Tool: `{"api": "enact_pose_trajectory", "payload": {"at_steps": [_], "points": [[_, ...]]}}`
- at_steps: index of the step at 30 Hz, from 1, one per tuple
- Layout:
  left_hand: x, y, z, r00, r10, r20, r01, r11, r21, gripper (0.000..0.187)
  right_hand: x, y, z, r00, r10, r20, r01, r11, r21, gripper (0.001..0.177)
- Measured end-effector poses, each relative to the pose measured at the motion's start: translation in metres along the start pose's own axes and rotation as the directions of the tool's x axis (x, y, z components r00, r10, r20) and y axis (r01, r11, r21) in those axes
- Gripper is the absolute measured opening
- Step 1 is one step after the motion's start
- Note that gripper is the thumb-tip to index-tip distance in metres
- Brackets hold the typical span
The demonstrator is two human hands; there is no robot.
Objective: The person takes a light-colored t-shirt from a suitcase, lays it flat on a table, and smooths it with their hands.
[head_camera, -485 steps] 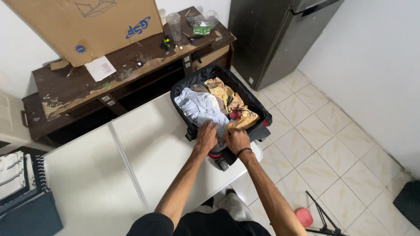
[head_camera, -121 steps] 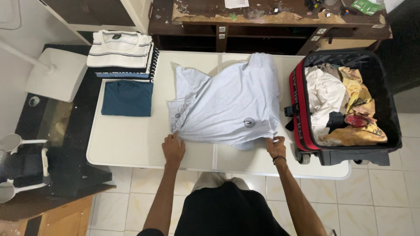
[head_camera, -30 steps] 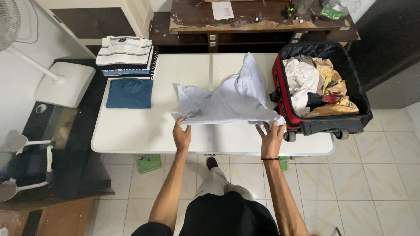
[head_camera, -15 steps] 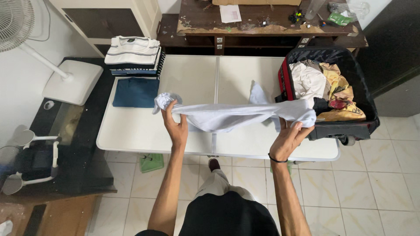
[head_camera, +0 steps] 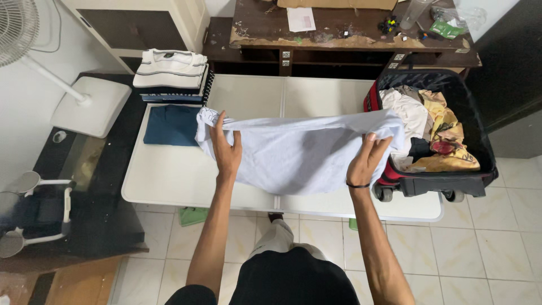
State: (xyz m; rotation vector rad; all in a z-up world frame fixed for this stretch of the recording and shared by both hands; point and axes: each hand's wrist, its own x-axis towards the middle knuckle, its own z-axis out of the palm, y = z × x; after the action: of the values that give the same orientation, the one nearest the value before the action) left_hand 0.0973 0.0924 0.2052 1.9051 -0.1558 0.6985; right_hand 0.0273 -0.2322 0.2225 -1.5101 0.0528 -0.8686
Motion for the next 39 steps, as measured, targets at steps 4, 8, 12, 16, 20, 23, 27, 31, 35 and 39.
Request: {"api": "enact_pose_trajectory", "payload": {"at_steps": [4, 8, 12, 16, 20, 23, 27, 31, 35, 39], "points": [[0.021, -0.033, 0.019, 0.999, 0.001, 0.041, -0.006, 0.993, 0.116, 0.06, 0.036, 0.018, 0.024, 0.996, -0.031, 0.079, 0.04, 0.993, -0.109, 0.027], [0.055, -0.067, 0.039, 0.994, -0.048, 0.094, 0.033, 0.988, 0.152, 0.06, 0.072, 0.041, 0.042, 0.984, 0.076, 0.159, -0.04, 0.975, -0.217, 0.028], [0.092, -0.097, 0.066, 0.99, -0.07, 0.122, 0.048, 0.984, 0.171, 0.06, 0.123, 0.097, 0.063, 0.97, 0.152, 0.19, -0.113, 0.972, -0.204, 0.031], [0.126, -0.132, 0.09, 0.971, -0.149, 0.188, 0.102, 0.966, 0.238, 0.069, 0.164, 0.168, 0.076, 0.954, 0.235, 0.187, -0.146, 0.907, -0.394, 0.037], [0.14, -0.171, 0.103, 0.918, -0.291, 0.269, 0.199, 0.926, 0.321, 0.081, 0.175, 0.204, 0.079, 0.892, 0.27, 0.363, -0.12, 0.914, -0.387, 0.054], [0.122, -0.201, 0.103, 0.908, -0.263, 0.326, 0.176, 0.946, 0.273, 0.085, 0.158, 0.232, 0.067, 0.79, 0.525, 0.316, -0.321, 0.793, -0.517, 0.066], [0.066, -0.243, 0.104, 0.878, -0.277, 0.39, 0.166, 0.941, 0.296, 0.081, 0.106, 0.272, 0.031, 0.733, 0.649, 0.205, -0.371, 0.633, -0.68, 0.051], [-0.003, -0.255, 0.095, 0.852, -0.263, 0.453, 0.093, 0.927, 0.363, 0.072, 0.051, 0.287, -0.008, 0.774, 0.612, 0.161, -0.366, 0.641, -0.675, 0.04], [-0.063, -0.235, 0.083, 0.864, -0.173, 0.473, -0.053, 0.903, 0.426, 0.065, 0.003, 0.278, -0.04, 0.863, 0.469, 0.189, -0.178, 0.632, -0.754, 0.03], [-0.098, -0.18, 0.068, 0.894, -0.11, 0.434, -0.104, 0.892, 0.44, 0.06, -0.028, 0.25, -0.045, 0.901, 0.385, 0.201, 0.056, 0.356, -0.933, 0.048]]}}
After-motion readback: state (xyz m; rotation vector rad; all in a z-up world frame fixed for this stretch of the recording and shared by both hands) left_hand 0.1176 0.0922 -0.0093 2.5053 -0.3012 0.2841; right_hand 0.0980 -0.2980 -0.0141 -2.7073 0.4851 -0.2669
